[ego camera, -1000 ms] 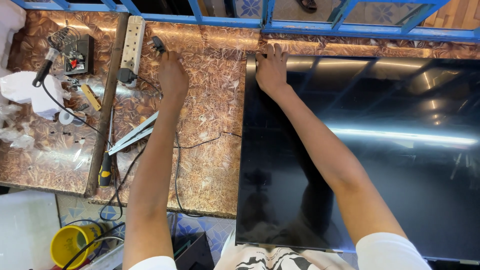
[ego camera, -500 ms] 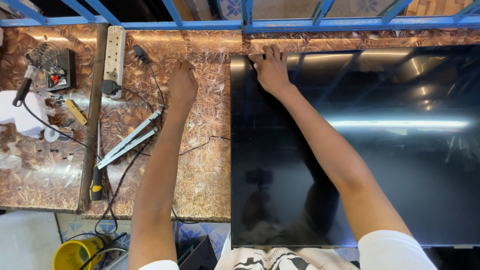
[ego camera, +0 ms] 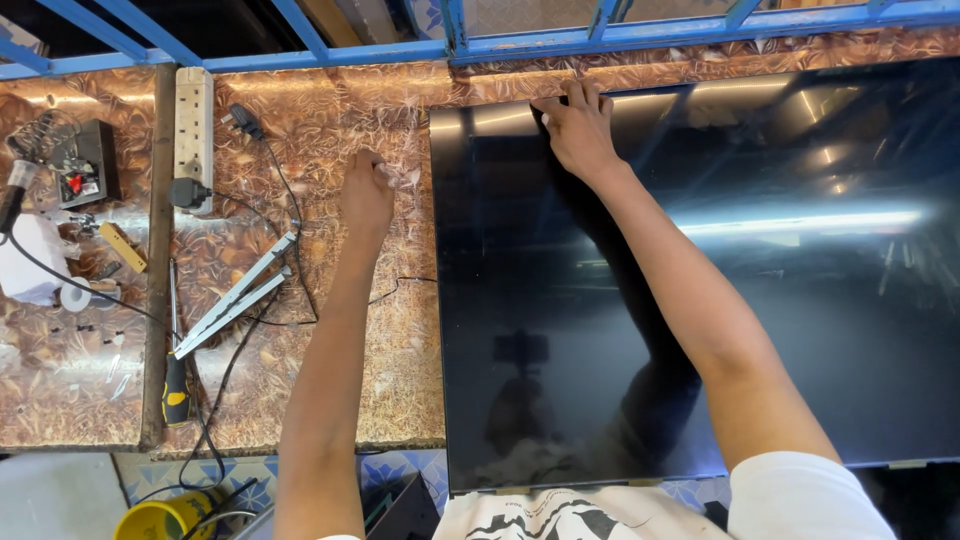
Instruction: Applying black adhesive tape to the perimeter of a television screen panel during a repair process.
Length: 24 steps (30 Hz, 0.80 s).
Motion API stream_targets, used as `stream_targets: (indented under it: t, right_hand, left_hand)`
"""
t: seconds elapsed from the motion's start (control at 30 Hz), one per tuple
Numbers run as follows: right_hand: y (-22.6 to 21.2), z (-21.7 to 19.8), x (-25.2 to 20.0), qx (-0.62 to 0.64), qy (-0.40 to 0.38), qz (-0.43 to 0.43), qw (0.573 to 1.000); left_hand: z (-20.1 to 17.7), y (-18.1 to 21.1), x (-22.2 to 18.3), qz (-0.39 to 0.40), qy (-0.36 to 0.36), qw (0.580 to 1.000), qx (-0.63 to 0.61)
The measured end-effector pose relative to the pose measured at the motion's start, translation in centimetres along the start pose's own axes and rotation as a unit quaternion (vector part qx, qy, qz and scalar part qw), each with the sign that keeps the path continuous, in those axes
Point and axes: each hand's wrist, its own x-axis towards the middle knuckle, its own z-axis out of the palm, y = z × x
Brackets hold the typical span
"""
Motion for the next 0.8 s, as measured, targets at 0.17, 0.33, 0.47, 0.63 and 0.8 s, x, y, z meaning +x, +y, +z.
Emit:
stream_targets:
  t: [0.17, 0.33, 0.47, 0.63, 0.8]
  right_hand:
    - [2.3, -0.7, -0.9, -0.020, 0.026, -0.004, 0.999]
    - [4.0, -2.6, -1.9, -0.018, 0.016, 0.034, 0.999]
    - [5.7, -4.0, -2.9, -0.010, 0.005, 0.069, 0.998]
    - [8.0, -5.5, -4.1, -0.025, 0.028, 0.092, 0.995]
    - [12.3, -6.3, -5.3, -0.069, 0.058, 0.102, 0.991]
  left_hand:
    - [-0.2, 0.1, 0.2, -0.009, -0.016, 1.000, 0.013]
    - [0.1, 0.1, 0.4, -0.007, -0.033, 0.999, 0.029]
    - [-0.2, 0.9, 0.3, 0.000, -0.049, 0.998, 0.042]
    - [0.6, 0.1, 0.7, 0.018, -0.052, 0.996, 0.070]
    - [0.5, 0.7, 0.7, 0.015, -0.066, 0.995, 0.066]
